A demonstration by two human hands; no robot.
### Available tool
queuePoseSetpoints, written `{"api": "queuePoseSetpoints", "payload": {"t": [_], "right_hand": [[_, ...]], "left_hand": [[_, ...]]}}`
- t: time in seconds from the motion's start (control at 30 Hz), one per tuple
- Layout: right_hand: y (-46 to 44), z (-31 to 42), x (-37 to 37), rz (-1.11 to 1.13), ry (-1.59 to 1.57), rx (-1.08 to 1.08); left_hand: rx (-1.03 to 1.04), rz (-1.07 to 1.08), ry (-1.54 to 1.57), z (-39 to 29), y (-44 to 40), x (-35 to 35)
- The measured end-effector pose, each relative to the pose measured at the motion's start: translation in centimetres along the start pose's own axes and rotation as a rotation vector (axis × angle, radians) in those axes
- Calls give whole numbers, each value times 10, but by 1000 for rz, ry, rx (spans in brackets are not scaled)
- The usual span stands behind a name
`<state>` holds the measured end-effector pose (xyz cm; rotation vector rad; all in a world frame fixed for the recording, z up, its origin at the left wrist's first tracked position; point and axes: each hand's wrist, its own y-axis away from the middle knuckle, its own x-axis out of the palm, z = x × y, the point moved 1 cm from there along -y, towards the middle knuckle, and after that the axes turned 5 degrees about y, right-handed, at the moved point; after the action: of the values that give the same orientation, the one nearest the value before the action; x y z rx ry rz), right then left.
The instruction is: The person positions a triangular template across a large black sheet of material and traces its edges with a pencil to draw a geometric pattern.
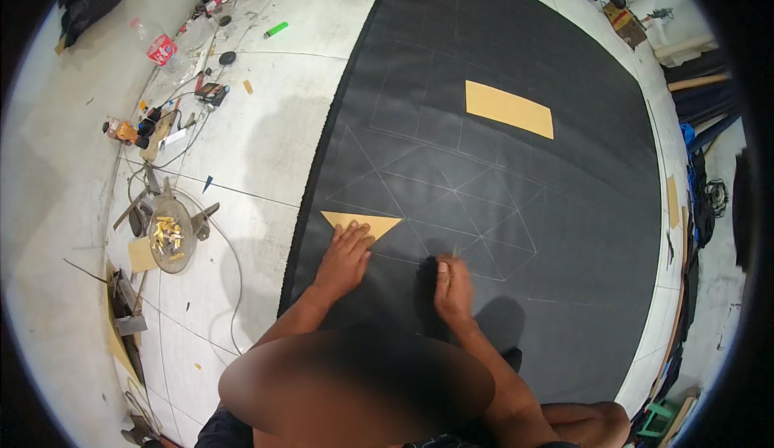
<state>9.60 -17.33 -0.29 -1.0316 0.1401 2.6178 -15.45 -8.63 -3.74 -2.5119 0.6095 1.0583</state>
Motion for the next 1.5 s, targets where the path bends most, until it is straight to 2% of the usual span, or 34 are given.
{"api": "queuePoseSetpoints", "payload": {"t": [0.07, 0.1, 0.17, 0.37, 0.67, 0.77, 0.83, 0.93, 1.5], "right_hand": [[-6, 11, 9, 127, 114, -262], [-10, 17, 15, 124, 113, -260], [-17, 33, 31, 203, 307, -453], [-34, 35, 59, 217, 427, -543], [-38, 36, 59, 299, 500, -533], [-38, 33, 61, 294, 485, -525], [-37, 32, 62, 297, 478, -501], [-34, 33, 65, 291, 463, -474], [-33, 31, 67, 207, 467, -477]], "left_hand": [[0, 7, -9, -1, -1, 1], [-3, 9, -11, -1, -2, -1], [-3, 14, -16, 0, -6, -4], [39, 8, 30, 2, -11, -10], [55, 50, 28, 13, -10, -10], [38, -36, 10, 18, -7, -9], [-143, -210, -220, 22, -2, -17], [-164, -255, -254, 32, 2, -20], [-225, -227, -209, 31, 0, -18]]}}
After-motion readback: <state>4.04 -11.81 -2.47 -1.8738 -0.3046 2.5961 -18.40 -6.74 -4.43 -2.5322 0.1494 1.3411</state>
